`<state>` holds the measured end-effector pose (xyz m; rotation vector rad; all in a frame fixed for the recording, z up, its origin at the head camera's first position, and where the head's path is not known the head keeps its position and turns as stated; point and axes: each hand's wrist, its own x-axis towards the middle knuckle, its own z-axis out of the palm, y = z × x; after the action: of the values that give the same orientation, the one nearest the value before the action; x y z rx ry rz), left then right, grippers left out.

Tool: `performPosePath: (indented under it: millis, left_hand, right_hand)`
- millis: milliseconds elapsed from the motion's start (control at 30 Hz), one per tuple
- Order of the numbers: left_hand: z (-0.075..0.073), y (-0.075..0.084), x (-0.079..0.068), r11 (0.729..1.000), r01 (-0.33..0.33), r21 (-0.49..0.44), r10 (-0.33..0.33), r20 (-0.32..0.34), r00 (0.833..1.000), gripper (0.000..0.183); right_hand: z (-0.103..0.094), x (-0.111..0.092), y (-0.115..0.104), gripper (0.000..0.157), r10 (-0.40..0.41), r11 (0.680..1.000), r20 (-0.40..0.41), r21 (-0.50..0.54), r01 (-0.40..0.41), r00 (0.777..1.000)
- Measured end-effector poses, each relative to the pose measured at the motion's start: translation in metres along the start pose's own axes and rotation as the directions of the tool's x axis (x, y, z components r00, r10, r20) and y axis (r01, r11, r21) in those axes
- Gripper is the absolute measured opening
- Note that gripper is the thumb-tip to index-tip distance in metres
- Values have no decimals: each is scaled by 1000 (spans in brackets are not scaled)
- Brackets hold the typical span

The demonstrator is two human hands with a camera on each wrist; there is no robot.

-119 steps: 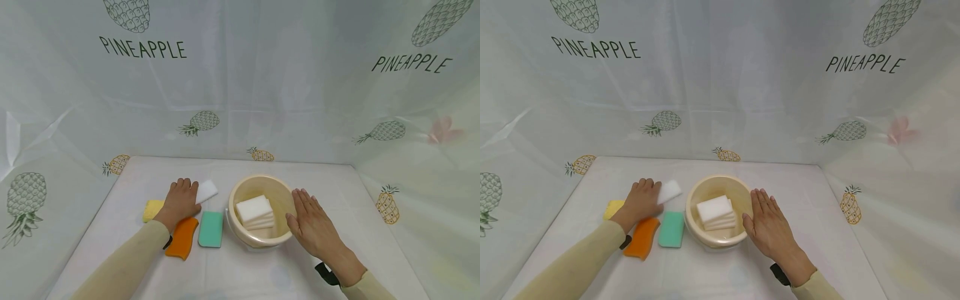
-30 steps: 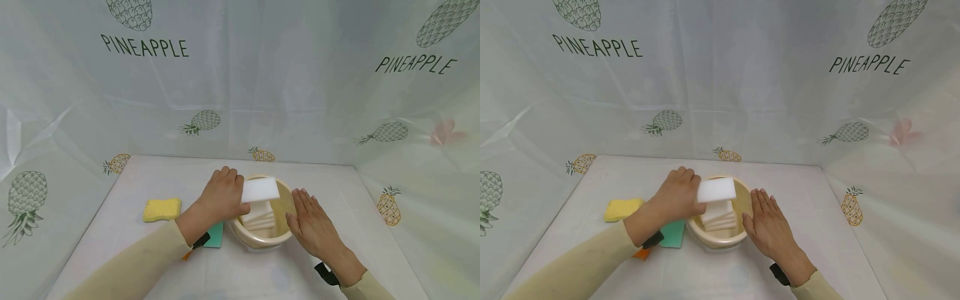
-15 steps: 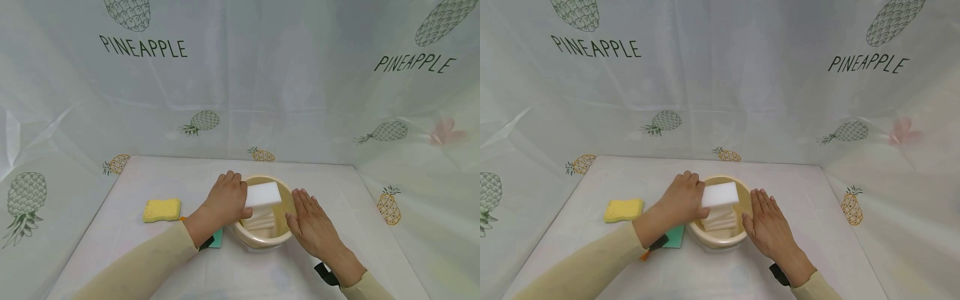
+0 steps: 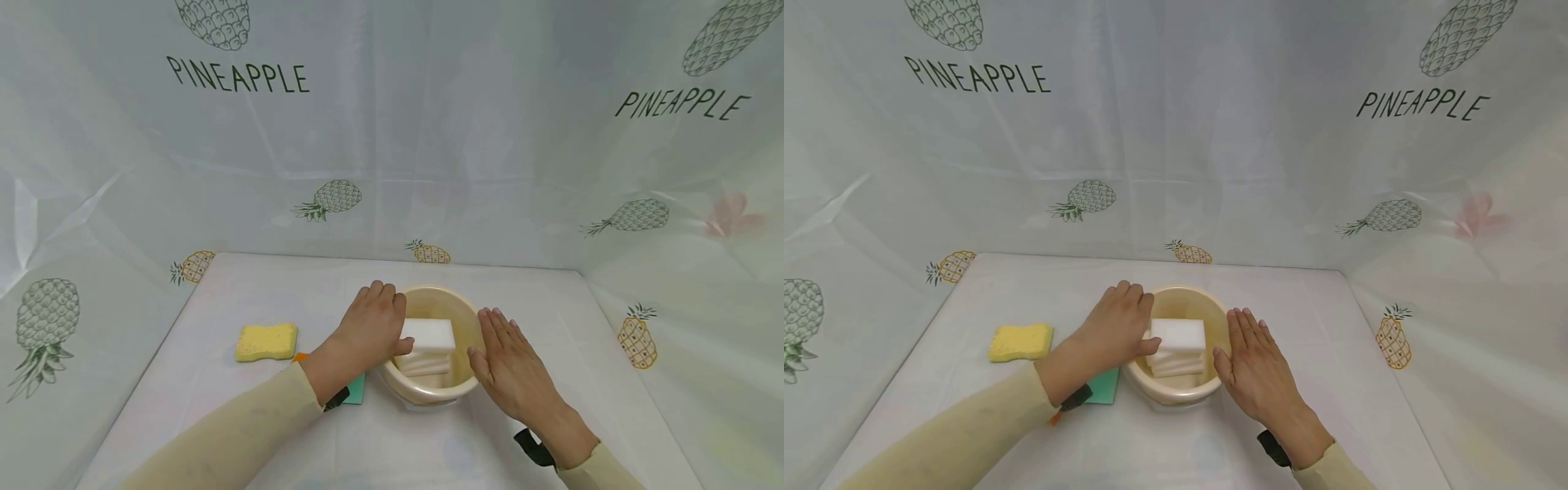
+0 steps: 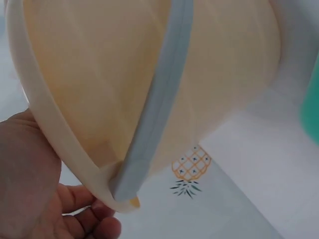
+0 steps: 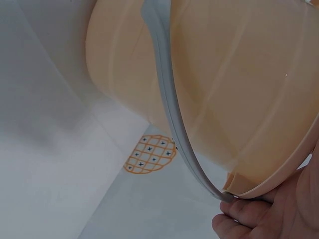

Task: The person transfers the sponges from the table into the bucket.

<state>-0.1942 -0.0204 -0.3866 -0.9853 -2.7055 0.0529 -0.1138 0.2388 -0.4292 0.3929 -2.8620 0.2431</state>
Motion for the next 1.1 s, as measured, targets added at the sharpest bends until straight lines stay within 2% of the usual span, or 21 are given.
performPosePath:
  millis: [233,400,633,800,1100]
  left_hand:
    - [-1,-24,-6,993,8,-115,-21,-107,994,46]
    - [-6,-45,-16,986,69,-149,-88,-123,988,41]
    - [-2,-73,-36,970,170,-175,-190,-102,976,36]
    - [1,-95,-53,950,252,-183,-266,-54,962,35]
    - [11,-131,-87,946,297,-131,-299,4,954,33]
  right_hand:
    - [0,0,1,65,-4,1000,-3,1,4,1000]
    - [0,-1,2,65,-3,1000,-10,0,3,1000]
    - [-1,1,3,66,-1,1000,3,1,1,1000]
    - [-2,1,3,66,-1,1000,7,6,1,1000]
    - [-2,0,3,65,1,1000,12,14,-2,1000]
